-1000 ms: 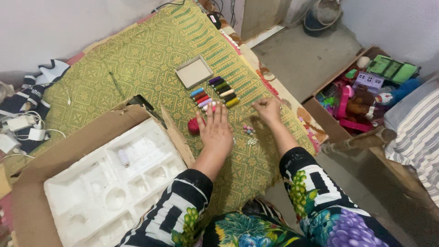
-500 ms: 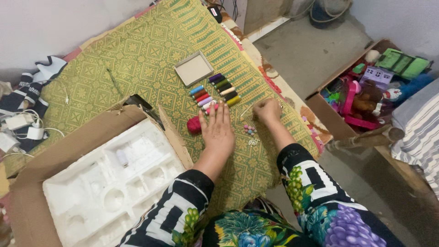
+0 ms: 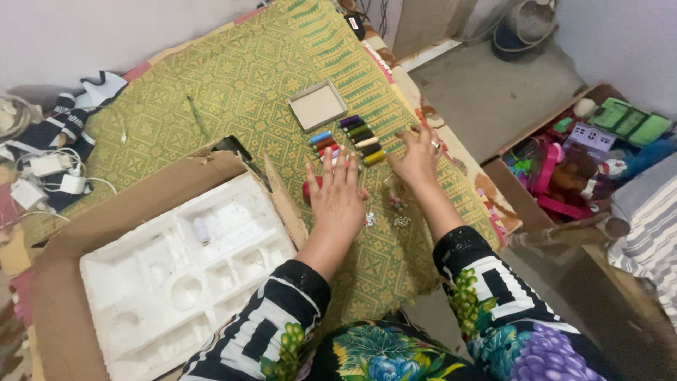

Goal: The person places multiple spools of thread into a white foam tray inside a cardboard box. They pick up spools one by one from the table and arrange them in the tray's compartments. The person also handles small buttons and other sewing items on the table.

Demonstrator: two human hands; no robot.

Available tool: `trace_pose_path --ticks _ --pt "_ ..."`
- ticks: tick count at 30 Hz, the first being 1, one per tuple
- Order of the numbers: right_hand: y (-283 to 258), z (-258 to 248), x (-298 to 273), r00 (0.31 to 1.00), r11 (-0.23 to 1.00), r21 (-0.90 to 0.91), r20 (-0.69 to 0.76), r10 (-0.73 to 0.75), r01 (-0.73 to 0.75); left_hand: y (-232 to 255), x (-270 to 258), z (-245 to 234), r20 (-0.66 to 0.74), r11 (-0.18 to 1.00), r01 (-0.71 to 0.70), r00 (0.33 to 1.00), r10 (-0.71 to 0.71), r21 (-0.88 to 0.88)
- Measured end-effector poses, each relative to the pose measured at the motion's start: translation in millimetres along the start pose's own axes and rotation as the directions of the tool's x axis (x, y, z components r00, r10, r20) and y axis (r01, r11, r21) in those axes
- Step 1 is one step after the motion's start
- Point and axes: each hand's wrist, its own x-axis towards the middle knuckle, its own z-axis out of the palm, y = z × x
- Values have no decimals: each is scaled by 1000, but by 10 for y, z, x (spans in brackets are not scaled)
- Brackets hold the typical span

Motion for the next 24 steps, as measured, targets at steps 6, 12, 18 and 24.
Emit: trace_pose_path --ticks 6,12,18,24 --pt "-772 -180 -28 975 975 11 -37 -220 220 -217 -103 -422 -42 989 55 997 -62 -140" --pt "-1561 -261 -134 922 922 -16 36 -385 386 -594 -322 -578 -162 992 118 981 -109 45" --pt "-2220 -224 -337 882 887 24 97 -461 461 -1026 -595 -603 -214 977 211 955 -203 17" --pt "-2800 -50 -541 820 822 17 58 -569 569 -1439 -994 -900 -99 951 306 946 -309 -44"
